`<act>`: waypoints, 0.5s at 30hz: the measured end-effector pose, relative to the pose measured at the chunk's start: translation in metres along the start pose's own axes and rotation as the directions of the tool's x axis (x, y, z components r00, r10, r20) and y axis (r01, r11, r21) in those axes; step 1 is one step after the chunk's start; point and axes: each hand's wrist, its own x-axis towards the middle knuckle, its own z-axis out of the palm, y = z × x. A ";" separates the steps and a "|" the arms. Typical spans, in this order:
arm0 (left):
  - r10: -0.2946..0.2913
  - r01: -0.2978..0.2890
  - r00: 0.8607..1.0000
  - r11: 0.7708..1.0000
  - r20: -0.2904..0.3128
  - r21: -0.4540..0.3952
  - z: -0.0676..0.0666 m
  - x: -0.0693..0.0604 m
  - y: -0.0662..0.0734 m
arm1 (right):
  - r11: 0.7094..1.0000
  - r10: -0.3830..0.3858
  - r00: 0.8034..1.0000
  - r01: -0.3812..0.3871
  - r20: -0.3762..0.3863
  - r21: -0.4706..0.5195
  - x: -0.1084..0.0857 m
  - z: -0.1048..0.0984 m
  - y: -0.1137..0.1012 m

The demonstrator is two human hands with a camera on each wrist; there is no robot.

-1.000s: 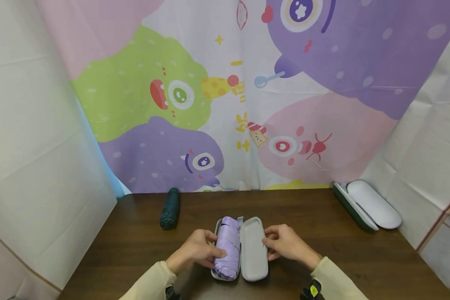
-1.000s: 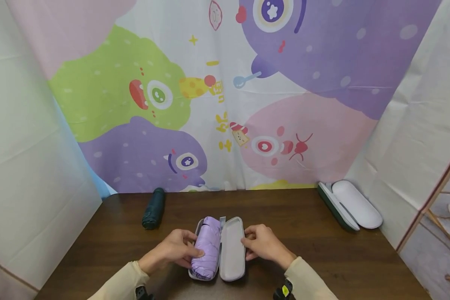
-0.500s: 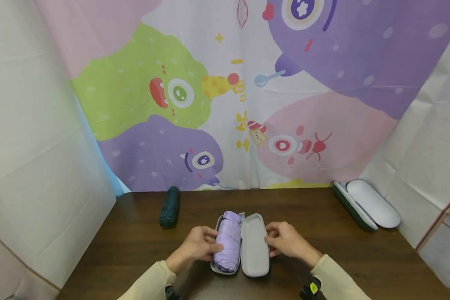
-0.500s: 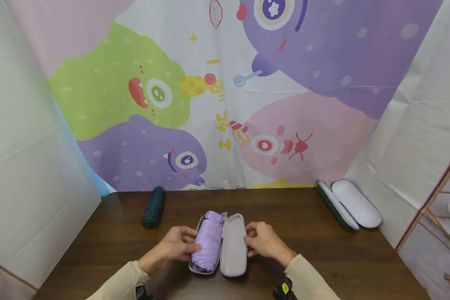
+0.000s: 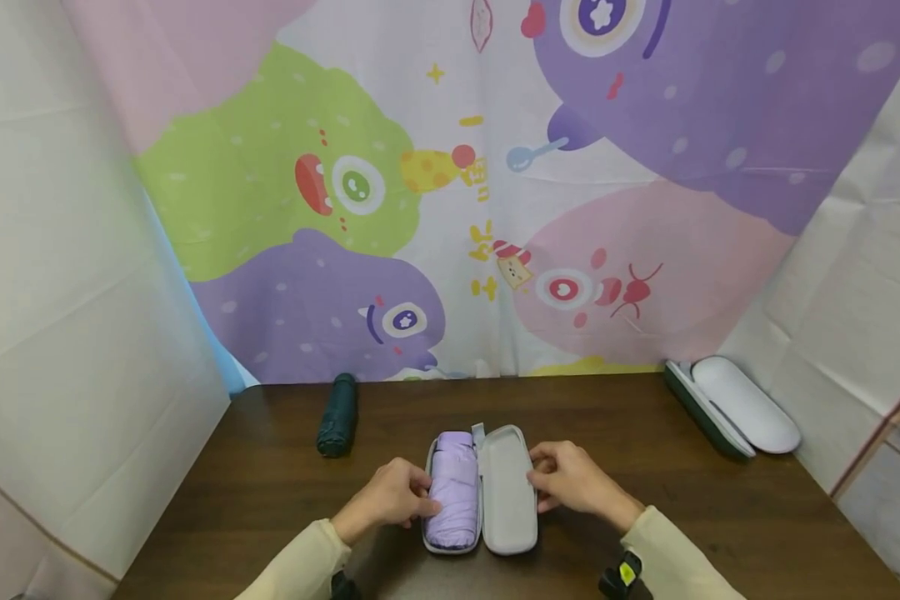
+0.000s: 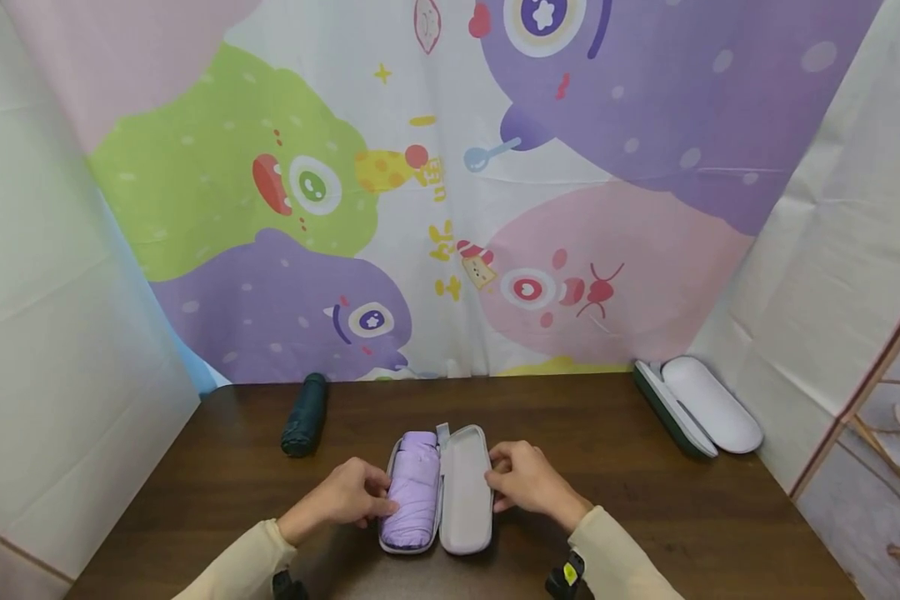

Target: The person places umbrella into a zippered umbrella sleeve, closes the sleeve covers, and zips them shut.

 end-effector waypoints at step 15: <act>-0.005 0.024 0.991 0.990 0.134 -0.139 -0.001 -0.001 -0.005 | 0.997 0.021 1.000 -0.022 0.011 0.080 0.000 0.003 -0.006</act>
